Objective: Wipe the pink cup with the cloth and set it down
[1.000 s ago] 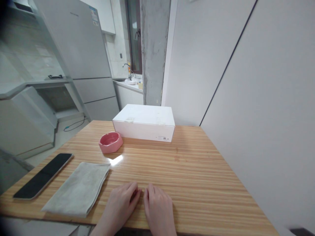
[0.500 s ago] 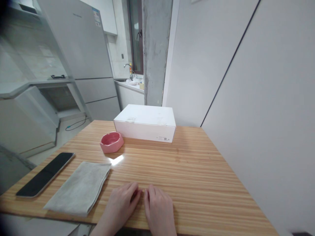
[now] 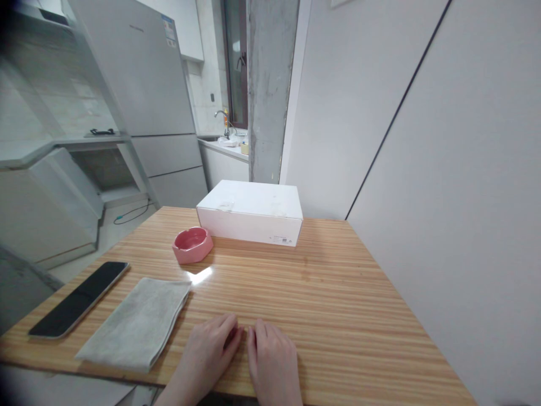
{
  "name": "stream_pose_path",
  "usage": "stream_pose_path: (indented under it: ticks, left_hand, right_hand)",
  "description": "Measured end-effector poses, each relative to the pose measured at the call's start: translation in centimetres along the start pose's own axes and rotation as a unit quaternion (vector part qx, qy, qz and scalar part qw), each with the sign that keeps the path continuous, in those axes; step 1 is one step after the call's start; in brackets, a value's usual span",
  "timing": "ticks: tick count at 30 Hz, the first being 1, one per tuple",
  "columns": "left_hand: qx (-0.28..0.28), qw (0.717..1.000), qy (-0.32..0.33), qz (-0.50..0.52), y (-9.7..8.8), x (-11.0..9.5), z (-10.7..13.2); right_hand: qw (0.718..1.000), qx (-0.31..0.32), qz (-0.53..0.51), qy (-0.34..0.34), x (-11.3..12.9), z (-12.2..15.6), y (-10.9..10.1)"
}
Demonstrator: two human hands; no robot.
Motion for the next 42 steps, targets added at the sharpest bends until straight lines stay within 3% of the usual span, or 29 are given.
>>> stream_pose_path:
  ticks: [8, 11, 13, 16, 18, 19, 21, 23, 25, 29, 33, 42]
  left_hand:
    - [0.042, 0.999, 0.002, -0.010, 0.0, -0.8, 0.0]
    - [0.098, 0.993, 0.012, 0.071, -1.9, -0.6, -0.6]
    - [0.107, 0.978, 0.037, 0.177, -4.4, 0.6, -1.9]
    - [-0.085, 0.968, 0.011, 0.235, -9.9, 6.4, -5.2]
    - [-0.185, 0.959, -0.043, 0.212, -11.4, 11.3, -7.2]
    - [-0.197, 0.956, -0.085, 0.199, -11.1, 13.7, -8.1]
    - [-0.168, 0.952, -0.162, 0.198, -9.4, 17.6, -9.5]
    - [-0.132, 0.942, -0.191, 0.242, -7.5, 19.7, -10.2]
    - [-0.121, 0.931, -0.197, 0.281, -6.4, 20.5, -10.3]
    - [-0.148, 0.927, -0.228, 0.260, -6.6, 20.5, -10.0]
    - [-0.155, 0.932, -0.230, 0.234, -7.0, 18.7, -10.2]
    - [-0.080, 0.923, -0.096, 0.363, -4.5, 7.4, -12.2]
  right_hand:
    - [1.000, -0.003, 0.005, -0.008, 0.3, -0.1, -0.3]
    - [1.000, 0.002, 0.008, -0.006, 0.2, -0.1, -0.2]
    - [1.000, 0.004, 0.008, -0.003, 0.1, -0.1, -0.1]
    - [1.000, 0.005, 0.007, 0.002, 0.1, -0.1, -0.2]
    - [1.000, 0.006, 0.006, 0.005, 0.1, -0.1, -0.2]
    - [1.000, 0.006, 0.005, 0.006, 0.1, -0.1, -0.2]
    - [1.000, 0.008, 0.003, 0.006, 0.2, -0.1, -0.3]
    - [1.000, 0.012, 0.003, 0.009, 0.1, -0.1, -0.2]
    - [1.000, 0.013, 0.005, 0.012, 0.1, -0.2, -0.3]
    - [1.000, 0.011, 0.010, 0.008, 0.2, -0.2, -0.4]
    - [1.000, 0.007, 0.017, 0.005, 0.2, -0.3, -0.5]
    - [1.000, 0.016, 0.017, 0.016, 0.0, -0.2, -0.2]
Point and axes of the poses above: each hand's wrist, its own z-axis away from the middle knuckle, its own y-axis out of the palm, x = y × z, the point moved 7 cm from there along -z, towards the middle knuckle, and after that the axes turned 2 degrees about -y, right-handed, at the moved point
